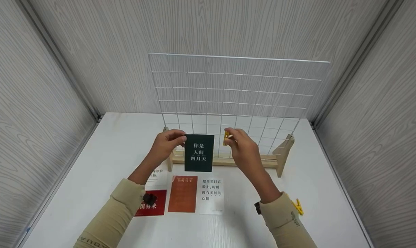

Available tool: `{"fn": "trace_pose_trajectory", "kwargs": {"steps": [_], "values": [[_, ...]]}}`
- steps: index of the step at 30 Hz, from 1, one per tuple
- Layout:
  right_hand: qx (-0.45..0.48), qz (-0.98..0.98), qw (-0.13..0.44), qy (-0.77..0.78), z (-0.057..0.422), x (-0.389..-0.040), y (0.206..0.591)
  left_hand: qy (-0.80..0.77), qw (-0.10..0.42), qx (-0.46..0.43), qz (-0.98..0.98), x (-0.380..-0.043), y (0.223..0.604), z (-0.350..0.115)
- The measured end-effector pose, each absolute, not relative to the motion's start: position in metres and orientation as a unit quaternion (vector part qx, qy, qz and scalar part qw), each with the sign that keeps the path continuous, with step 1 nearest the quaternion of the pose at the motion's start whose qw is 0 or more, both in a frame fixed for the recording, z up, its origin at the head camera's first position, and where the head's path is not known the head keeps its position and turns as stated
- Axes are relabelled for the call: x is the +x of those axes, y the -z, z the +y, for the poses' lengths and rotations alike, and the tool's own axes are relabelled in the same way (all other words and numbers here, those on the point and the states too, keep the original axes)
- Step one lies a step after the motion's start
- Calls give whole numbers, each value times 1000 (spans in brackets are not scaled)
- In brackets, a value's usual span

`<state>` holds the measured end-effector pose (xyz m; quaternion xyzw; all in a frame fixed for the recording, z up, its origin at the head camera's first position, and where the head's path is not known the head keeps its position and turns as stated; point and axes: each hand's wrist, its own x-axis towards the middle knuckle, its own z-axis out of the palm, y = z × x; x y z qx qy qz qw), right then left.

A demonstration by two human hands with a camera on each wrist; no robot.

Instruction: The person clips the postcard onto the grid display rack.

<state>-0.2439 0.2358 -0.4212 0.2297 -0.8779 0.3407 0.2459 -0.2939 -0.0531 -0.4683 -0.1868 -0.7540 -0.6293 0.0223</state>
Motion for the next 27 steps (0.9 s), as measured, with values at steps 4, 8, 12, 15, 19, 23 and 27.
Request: {"fn": "trace_pose_trajectory", "kwargs": {"steps": [4,8,12,15,19,23,27], "values": [[243,-871,261,-338,235,-249,410,634,30,-193,-748,-297,463,-54],[244,-865,269,-346,236,-253,397,636,38,-202,-744,-301,456,-53],[248,-867,265,-342,235,-256,388,636,49,-204,-742,-305,448,-53],[250,-871,263,-331,232,-260,381,635,58,-209,-741,-307,442,-54],[249,-874,260,-327,227,-266,372,632,70,-212,-742,-309,435,-55],[252,-872,257,-331,222,-272,363,625,81,-204,-749,-310,427,-57],[254,-869,260,-335,219,-276,356,614,94,-199,-758,-313,418,-58]]}}
